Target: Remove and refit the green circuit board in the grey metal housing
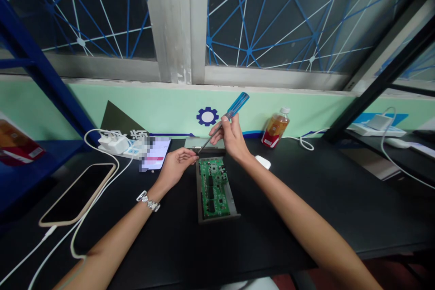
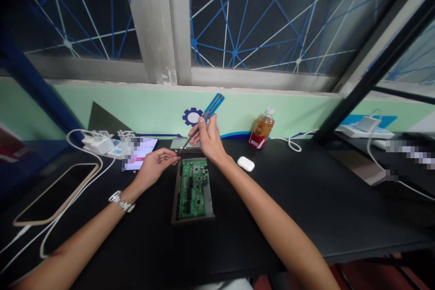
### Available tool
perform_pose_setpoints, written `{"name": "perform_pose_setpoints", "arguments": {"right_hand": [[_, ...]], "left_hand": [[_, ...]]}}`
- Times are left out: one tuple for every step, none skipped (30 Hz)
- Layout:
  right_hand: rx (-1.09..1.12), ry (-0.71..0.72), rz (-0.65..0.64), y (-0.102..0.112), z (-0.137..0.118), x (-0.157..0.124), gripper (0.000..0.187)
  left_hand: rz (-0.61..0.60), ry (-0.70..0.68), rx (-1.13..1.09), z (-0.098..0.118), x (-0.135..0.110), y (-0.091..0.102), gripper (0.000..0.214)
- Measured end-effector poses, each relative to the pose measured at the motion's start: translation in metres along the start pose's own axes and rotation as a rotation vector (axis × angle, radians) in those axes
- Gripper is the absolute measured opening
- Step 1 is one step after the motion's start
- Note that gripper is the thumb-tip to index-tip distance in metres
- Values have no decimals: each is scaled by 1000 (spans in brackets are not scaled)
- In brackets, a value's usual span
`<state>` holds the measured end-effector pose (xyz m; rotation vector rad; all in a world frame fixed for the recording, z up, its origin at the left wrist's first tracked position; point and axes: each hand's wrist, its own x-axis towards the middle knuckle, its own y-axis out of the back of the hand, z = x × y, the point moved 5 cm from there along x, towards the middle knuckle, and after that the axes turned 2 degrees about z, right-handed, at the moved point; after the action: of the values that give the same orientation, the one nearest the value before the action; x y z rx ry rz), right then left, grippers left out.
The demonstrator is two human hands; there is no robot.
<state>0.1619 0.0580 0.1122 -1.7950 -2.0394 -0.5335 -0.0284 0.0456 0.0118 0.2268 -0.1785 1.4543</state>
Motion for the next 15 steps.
{"name": "perform_pose_setpoints", "arguments": {"right_hand": [[-1,-2,-1,0,0,0,36],[-2,-2,-1,0,0,0,37],[-2,1,0,0,-1,1,37],[0,5,2,0,-1,1,36],[1,10,0,0,-2,1,36],[2,14,-5,0,-2,1,36],[2,18,-12,0,-3,1,35],[2,20,-23,0,-4,1,35],[2,21,-36,0,-5,2,34],[2,21,-52,0,-6,2,34],[0,20,-69,0,-7,2,34],[-1,17,-89,0,-9,2,34],[-4,12,-109,0,-11,3,34],[-7,8,-126,0,-12,3,33],[-12,8,-136,1,-14,3,33]], "left_hand": [[-1,-3,-3,-1,0,0,24],[0,-8,-7,-2,0,0,23],[-2,-12,-10,-2,0,0,23],[-2,-17,-13,-2,0,0,23],[-1,-21,-15,-2,-1,0,22],[-1,-25,-15,-2,-1,0,22],[0,-28,-14,-2,-2,-1,22],[2,-29,-14,-2,-2,-2,22],[2,-27,-13,-2,-3,-3,22],[0,-24,-13,-2,-3,-4,22],[-3,-21,-12,-1,-4,-5,23],[-7,-19,-13,-1,-5,-7,23],[-11,-20,-15,-1,-5,-9,23],[-15,-22,-18,-1,-6,-11,23],[-19,-26,-23,0,-6,-12,24]]}}
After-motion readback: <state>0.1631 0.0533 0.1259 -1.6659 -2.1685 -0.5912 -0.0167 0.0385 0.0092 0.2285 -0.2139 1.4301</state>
